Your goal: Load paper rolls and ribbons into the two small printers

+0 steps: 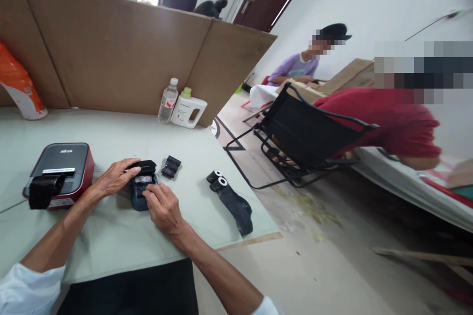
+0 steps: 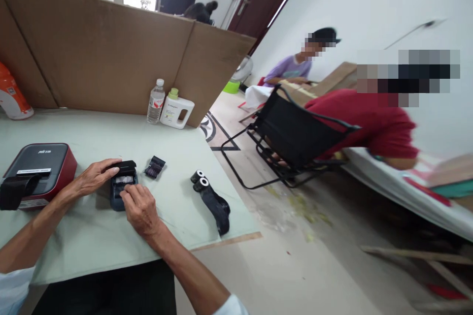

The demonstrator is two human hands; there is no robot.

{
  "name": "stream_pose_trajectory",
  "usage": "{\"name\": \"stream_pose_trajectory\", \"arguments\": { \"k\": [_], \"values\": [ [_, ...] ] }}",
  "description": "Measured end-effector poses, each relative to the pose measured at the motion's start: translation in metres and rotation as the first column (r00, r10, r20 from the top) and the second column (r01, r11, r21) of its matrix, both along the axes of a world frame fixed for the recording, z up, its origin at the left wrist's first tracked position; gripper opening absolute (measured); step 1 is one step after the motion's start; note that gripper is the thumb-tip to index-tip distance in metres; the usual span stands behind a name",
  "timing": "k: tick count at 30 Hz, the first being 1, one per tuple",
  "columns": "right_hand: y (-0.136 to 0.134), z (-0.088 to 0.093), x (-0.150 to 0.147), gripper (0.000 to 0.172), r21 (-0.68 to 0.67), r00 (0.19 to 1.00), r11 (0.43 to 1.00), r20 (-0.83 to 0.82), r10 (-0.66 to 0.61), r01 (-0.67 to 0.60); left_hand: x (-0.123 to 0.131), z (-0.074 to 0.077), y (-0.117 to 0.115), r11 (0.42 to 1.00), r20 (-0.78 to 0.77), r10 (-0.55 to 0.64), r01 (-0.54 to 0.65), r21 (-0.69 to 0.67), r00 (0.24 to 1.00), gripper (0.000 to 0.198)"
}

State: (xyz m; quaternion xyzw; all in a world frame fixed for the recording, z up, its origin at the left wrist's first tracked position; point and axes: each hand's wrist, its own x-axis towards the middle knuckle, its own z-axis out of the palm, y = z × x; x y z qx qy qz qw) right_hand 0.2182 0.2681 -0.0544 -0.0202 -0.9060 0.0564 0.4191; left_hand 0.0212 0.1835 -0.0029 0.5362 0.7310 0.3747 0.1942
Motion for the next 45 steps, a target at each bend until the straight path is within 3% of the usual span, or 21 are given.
{"name": "stream_pose_trajectory", "arguments": {
  "k": [19, 29, 40, 45],
  "values": [
    [0.0, -0.004, 0.0, 0.023, -0.01, 0.999, 1.0, 0.028, -0.018, 0.019, 0.003, 0.004, -0.011, 0.99, -0.039, -0.14, 0.14, 0.01, 0.989, 0.045],
    [-0.001, 0.001, 0.003, 0.024, 0.025, 0.998, 1.0, -0.063, 0.007, -0.006, 0.004, -0.007, -0.01, 0.997, 0.008, -0.079, 0.079, 0.015, 0.997, 0.049],
    [0.001, -0.003, 0.005, 0.024, 0.034, 1.0, 0.999, -0.002, 0.006, -0.005, 0.005, -0.003, -0.008, 0.998, 0.056, -0.058, 0.058, 0.005, 0.997, 0.049],
    [0.01, 0.008, 0.006, 0.017, -0.074, 0.992, 0.994, 0.086, 0.09, -0.083, 0.006, -0.007, -0.009, 0.999, 0.026, -0.052, 0.051, 0.017, 0.998, 0.047]
  ]
}}
